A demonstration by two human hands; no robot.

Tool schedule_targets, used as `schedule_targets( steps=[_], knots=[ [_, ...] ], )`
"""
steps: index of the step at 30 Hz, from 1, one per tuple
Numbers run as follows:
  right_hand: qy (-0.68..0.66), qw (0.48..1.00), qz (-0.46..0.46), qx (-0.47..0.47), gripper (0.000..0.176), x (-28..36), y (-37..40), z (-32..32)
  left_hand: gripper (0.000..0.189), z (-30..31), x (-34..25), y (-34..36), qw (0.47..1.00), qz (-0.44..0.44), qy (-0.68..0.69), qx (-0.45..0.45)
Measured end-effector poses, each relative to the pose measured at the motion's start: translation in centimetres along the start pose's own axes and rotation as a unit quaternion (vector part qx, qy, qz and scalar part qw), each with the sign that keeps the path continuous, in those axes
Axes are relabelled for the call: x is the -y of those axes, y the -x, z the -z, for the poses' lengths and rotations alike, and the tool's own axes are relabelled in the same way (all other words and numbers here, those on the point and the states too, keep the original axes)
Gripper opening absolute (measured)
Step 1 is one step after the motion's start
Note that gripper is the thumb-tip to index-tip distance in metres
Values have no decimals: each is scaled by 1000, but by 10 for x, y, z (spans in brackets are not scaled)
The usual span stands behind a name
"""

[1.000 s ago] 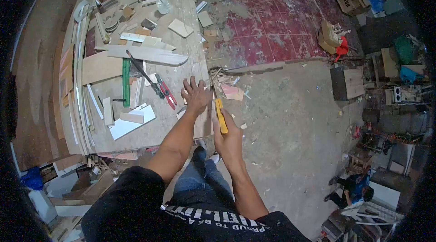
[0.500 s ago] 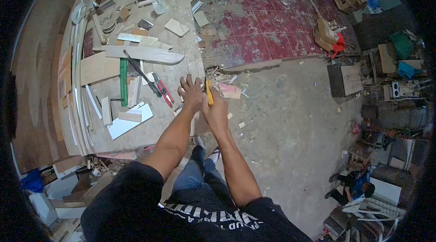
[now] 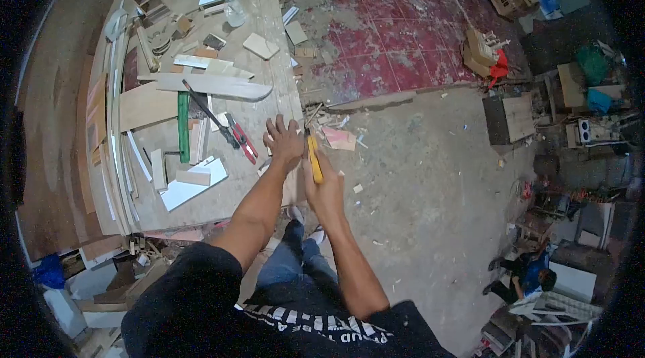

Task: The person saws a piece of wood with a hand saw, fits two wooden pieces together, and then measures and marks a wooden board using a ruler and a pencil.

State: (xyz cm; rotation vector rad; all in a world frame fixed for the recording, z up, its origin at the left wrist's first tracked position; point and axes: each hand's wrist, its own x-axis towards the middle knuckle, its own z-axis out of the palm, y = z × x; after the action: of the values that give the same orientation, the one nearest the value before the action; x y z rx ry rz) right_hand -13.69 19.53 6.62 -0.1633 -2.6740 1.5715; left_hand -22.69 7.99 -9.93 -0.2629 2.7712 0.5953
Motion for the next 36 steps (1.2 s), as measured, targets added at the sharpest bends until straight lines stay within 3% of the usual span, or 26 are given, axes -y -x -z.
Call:
schedule_targets(
  steps=[3,8,10,12,15,19,24,30,33,36],
  knots=[
    [-17,1000,3,-15,38,24,32,22,51,7,-2,0,1000,4,4,4],
    [12,1000,-10,14,41,-19,-30,-24,50,-4,5,-3,1000,-9,14,1],
    [1,1000,-26,3,41,-8,4,-7,51,-1,4,10,1000,-4,17,9],
    [0,1000,21,-20,38,8,34,19,52,6,-2,3,1000,7,30,4],
    [-16,1000,-18,-8,38,21,40,22,53,6,-3,4,1000,5,1,9],
    [-7,1000,-18,9,37,-8,-21,-22,52,1,5,-5,1000,-26,-4,-5],
    [-8,1000,2,-12,38,22,42,24,49,11,-5,4,999,8,0,32],
    [3,1000,-6,10,41,0,-34,-26,53,-2,3,1,1000,-7,-4,21],
    [18,998,-64,14,39,16,3,7,56,7,-2,3,1000,-6,1,22],
    [-28,999,-17,-12,40,33,41,31,55,5,-1,-2,1000,2,-1,9]
  ],
)
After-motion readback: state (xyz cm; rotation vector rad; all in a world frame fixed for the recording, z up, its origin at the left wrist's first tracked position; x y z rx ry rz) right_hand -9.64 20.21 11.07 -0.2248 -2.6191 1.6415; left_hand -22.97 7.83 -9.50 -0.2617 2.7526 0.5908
